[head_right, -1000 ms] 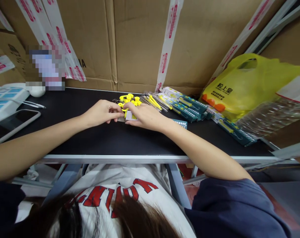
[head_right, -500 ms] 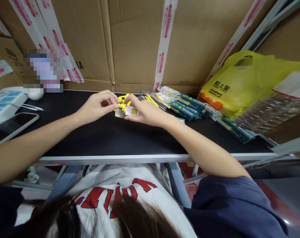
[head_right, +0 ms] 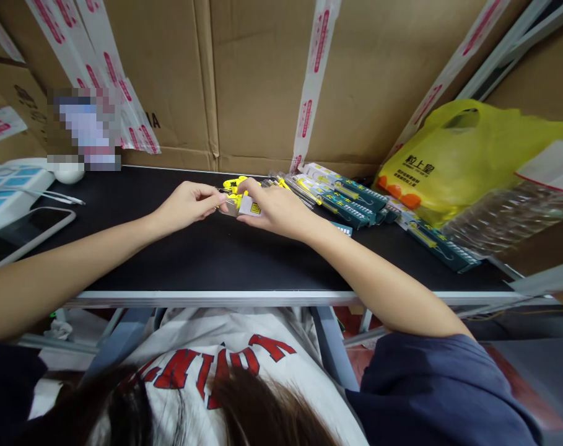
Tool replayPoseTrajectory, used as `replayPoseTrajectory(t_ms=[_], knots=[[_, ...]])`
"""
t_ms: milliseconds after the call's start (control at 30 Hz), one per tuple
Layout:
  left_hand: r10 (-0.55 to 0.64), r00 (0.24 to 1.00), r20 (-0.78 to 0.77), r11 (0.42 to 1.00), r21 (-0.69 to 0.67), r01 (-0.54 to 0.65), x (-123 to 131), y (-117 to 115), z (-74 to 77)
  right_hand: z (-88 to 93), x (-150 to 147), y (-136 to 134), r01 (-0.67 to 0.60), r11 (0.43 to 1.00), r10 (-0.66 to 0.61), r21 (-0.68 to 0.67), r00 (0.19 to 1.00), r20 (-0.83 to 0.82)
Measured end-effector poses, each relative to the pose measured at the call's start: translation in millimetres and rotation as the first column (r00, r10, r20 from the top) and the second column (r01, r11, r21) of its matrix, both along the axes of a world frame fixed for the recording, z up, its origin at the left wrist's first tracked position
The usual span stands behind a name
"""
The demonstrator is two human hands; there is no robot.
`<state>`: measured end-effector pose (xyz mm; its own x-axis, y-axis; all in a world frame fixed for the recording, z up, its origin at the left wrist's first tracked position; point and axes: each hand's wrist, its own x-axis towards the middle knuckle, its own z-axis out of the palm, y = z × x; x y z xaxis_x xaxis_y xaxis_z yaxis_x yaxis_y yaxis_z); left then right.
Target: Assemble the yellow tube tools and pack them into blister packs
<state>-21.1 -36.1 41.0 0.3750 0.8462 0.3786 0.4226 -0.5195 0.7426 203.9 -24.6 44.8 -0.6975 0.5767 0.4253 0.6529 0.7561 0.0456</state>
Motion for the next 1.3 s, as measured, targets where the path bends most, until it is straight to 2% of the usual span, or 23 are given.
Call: replayPoseTrajectory(t_ms=[233, 433, 567, 700, 800, 900, 1033, 1300], knots=[[-0.003, 0.999, 0.034, 0.982, -0.187, 0.009, 3, -1, -1.7, -7.6, -4, -1, -0.013, 0.994, -0.004, 0.109, 0.989, 0.149], [-0.017, 0.995, 0.094, 0.946, -0.321, 0.046, 1, 3, -7.0, -10.3, -4, 1, -0.037, 0.989, 0.011, 0.146, 0.985, 0.17], [-0.092, 0.99, 0.106, 0.955, -0.272, 0.117, -1, 6, -6.8, -3.9, -3, -5, -0.064, 0.99, 0.045, 0.126, 0.987, 0.154], [-0.118, 0.989, 0.093, 0.973, -0.186, 0.134, -1, 7, -5.2, -1.4, -3, -11, -0.024, 0.998, 0.018, 0.052, 0.993, 0.113], [-0.134, 0.99, 0.046, 0.979, -0.15, 0.139, 0, 6, -6.8, -5.3, -4, -10, 0.018, 1.0, -0.02, 0.016, 0.99, 0.143], [-0.148, 0.989, -0.011, 0.979, -0.145, 0.145, 0, 5, -10.3, -8.9, -5, -8, 0.022, 0.999, -0.016, -0.032, 0.985, 0.171], [-0.174, 0.985, 0.016, 0.966, -0.19, 0.174, 1, 6, -14.4, -8.8, -5, -5, -0.012, 0.995, 0.025, -0.095, 0.99, 0.141], [-0.14, 0.988, -0.066, 0.984, -0.118, 0.132, 13, -3, -17.8, -9.4, -9, -9, -0.05, 0.994, 0.063, -0.096, 0.988, 0.141]])
